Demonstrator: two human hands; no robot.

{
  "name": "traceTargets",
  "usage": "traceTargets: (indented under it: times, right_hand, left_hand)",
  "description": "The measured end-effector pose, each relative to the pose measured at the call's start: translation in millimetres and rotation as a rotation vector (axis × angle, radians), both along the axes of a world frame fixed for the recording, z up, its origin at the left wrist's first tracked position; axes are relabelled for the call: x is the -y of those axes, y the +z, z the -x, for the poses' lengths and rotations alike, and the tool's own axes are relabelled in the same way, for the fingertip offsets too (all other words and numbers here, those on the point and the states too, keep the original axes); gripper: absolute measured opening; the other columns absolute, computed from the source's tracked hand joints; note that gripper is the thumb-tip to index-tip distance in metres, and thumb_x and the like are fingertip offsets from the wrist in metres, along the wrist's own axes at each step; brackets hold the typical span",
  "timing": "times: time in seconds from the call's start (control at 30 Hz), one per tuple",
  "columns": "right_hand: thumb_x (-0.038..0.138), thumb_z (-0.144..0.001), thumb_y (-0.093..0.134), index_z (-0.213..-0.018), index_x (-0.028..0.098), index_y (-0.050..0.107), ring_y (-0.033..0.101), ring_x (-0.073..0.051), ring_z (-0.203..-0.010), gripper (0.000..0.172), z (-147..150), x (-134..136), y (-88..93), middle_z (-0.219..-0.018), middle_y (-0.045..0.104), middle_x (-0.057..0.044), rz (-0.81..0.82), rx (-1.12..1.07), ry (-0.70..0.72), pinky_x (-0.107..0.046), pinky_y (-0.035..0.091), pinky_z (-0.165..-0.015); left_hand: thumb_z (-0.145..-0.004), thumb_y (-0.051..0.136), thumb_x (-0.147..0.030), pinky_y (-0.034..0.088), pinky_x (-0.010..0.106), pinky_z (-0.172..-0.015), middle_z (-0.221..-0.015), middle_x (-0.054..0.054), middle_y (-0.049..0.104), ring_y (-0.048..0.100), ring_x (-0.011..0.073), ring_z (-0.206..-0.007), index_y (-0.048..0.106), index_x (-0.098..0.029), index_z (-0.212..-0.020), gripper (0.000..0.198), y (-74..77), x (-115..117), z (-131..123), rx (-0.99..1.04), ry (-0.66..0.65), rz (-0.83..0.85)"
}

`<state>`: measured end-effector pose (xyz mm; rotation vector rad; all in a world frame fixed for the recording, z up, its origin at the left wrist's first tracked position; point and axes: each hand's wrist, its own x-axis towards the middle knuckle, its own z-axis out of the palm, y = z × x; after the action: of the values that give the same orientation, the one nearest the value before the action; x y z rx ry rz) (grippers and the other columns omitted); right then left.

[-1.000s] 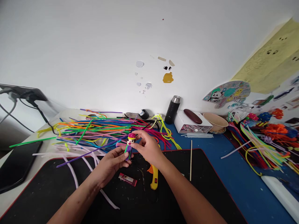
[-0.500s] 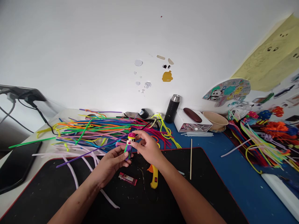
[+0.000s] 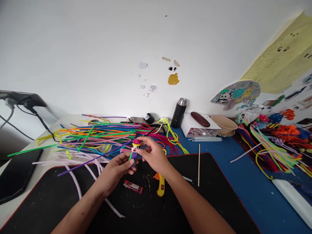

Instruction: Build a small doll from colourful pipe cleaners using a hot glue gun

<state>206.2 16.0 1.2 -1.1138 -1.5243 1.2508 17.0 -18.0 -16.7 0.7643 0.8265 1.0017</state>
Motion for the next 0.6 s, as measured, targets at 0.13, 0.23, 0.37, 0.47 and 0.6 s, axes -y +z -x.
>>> traceTargets:
  times: [0.13, 0.23, 0.37, 0.47, 0.6]
  right_hand:
    - [0.031, -0.093, 0.076, -0.13, 0.031, 0.07, 0.059, -0.009, -0.059, 0.037, 0.0, 0.4, 0.5, -0.113, 0.069, -0.004, -0.003, 0.002, -0.004, -0.026, 0.048, -0.056]
    - [0.032, -0.093, 0.075, -0.13, 0.03, 0.069, 0.059, -0.009, -0.058, 0.038, 1.4, 0.8, 1.6, -0.112, 0.069, -0.004, 0.0, -0.011, -0.004, -0.026, 0.048, -0.055]
    - [0.032, -0.092, 0.075, -0.131, 0.029, 0.068, 0.058, -0.009, -0.055, 0.04, 3.3, 1.4, 2.5, -0.11, 0.07, -0.004, 0.002, -0.032, -0.007, -0.026, 0.046, -0.052]
    - [0.032, -0.092, 0.075, -0.13, 0.029, 0.068, 0.057, -0.008, -0.055, 0.039, 4.2, 1.4, 2.0, -0.112, 0.071, -0.005, 0.001, -0.043, -0.004, -0.026, 0.045, -0.052]
    - [0.032, -0.091, 0.075, -0.132, 0.03, 0.068, 0.057, -0.008, -0.054, 0.041, 5.1, 1.0, 0.9, -0.114, 0.071, -0.005, 0.001, -0.047, -0.006, -0.025, 0.043, -0.049]
  left_hand:
    - [-0.068, 0.099, -0.045, 0.057, 0.025, -0.064, -0.087, 0.003, 0.071, 0.068, 0.014, -0.069, 0.081, -0.016, -0.1, 0.047, -0.1, 0.2, 0.3, -0.007, -0.006, -0.012]
    - [-0.068, 0.099, -0.045, 0.056, 0.025, -0.063, -0.089, 0.004, 0.072, 0.068, 0.0139, -0.069, 0.081, -0.016, -0.101, 0.048, 0.4, 0.2, 0.4, -0.007, -0.003, -0.012]
    - [-0.067, 0.1, -0.044, 0.056, 0.025, -0.062, -0.09, 0.004, 0.073, 0.068, 0.0139, -0.068, 0.08, -0.016, -0.1, 0.048, 0.8, 0.0, 0.4, -0.006, 0.002, -0.011]
    - [-0.068, 0.099, -0.045, 0.056, 0.025, -0.062, -0.091, 0.004, 0.073, 0.068, 0.0138, -0.068, 0.08, -0.016, -0.1, 0.047, 0.8, 0.0, 0.7, -0.011, 0.0, -0.027]
    - [-0.07, 0.098, -0.046, 0.056, 0.025, -0.063, -0.093, 0.005, 0.074, 0.068, 0.0138, -0.068, 0.08, -0.016, -0.101, 0.046, 0.8, 0.3, 1.4, -0.022, 0.004, -0.045]
